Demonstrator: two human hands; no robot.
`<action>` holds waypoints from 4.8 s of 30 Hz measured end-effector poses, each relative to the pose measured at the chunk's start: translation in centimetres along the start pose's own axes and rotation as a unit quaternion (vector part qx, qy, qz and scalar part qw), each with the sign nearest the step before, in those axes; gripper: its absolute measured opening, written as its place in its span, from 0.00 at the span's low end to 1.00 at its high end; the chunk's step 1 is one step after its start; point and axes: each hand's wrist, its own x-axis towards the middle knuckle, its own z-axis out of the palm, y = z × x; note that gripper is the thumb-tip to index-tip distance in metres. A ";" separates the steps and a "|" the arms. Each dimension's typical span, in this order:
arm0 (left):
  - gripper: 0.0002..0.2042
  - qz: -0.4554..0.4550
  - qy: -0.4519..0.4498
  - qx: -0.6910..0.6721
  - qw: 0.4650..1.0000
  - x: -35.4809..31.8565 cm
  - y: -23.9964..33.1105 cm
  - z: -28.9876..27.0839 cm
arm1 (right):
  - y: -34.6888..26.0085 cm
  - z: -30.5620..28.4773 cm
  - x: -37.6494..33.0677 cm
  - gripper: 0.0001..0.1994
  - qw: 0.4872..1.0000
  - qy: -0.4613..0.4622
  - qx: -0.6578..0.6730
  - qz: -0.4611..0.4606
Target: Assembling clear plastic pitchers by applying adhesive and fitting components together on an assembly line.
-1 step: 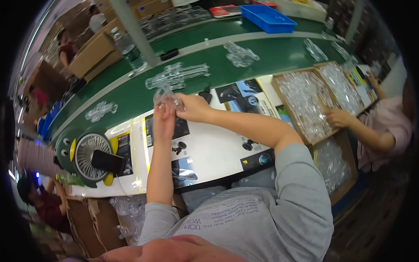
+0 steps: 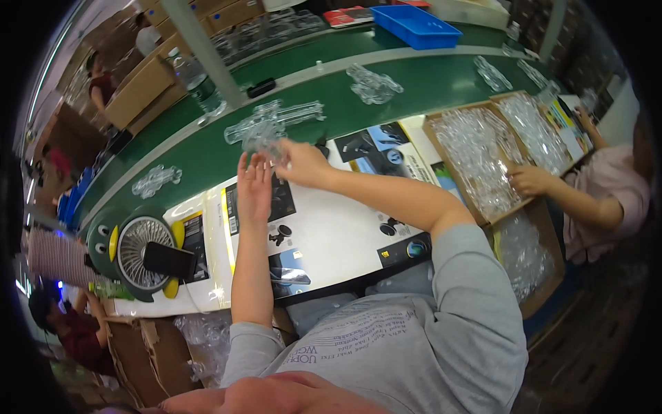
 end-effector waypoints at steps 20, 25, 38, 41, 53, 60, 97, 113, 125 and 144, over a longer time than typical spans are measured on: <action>0.11 -0.161 -0.002 0.023 0.987 0.5 -0.8 0.7 | 19.9 -16.0 8.2 0.13 0.640 0.319 0.692 0.096; 0.17 -0.123 0.082 0.051 0.988 0.6 2.1 2.4 | 7.4 -9.7 5.5 0.16 0.713 0.251 0.651 0.063; 0.25 -0.027 0.115 -0.151 0.981 5.6 8.6 5.7 | -6.5 -7.4 -3.8 0.23 0.929 0.067 -0.133 -0.339; 0.22 0.128 0.227 -0.227 0.938 4.5 11.2 6.5 | -7.3 -9.0 -4.9 0.23 0.968 -0.010 -0.005 -0.252; 0.26 0.238 -0.101 -0.284 0.923 1.6 15.2 7.5 | -6.4 -7.3 -3.9 0.24 0.914 -0.286 0.282 -0.050; 0.27 0.212 -0.164 -0.279 0.922 1.0 14.5 8.6 | -6.3 -7.2 -4.1 0.24 0.902 -0.295 0.311 -0.051; 0.32 0.320 -0.220 -0.007 0.922 -3.3 15.6 11.6 | -9.2 -5.2 -6.5 0.28 0.975 -0.017 -0.060 -0.213; 0.30 0.345 -0.206 0.014 0.916 -3.7 15.2 12.0 | -8.9 -2.6 -6.4 0.23 0.962 0.111 -0.062 -0.241; 0.32 0.386 -0.222 0.052 0.894 -3.1 13.4 12.9 | -7.7 -4.2 -5.0 0.25 0.985 -0.016 -0.015 -0.173; 0.34 0.431 -0.235 0.548 0.677 -2.0 8.7 16.9 | -7.7 -6.6 -4.8 0.37 0.914 0.211 -0.021 -0.347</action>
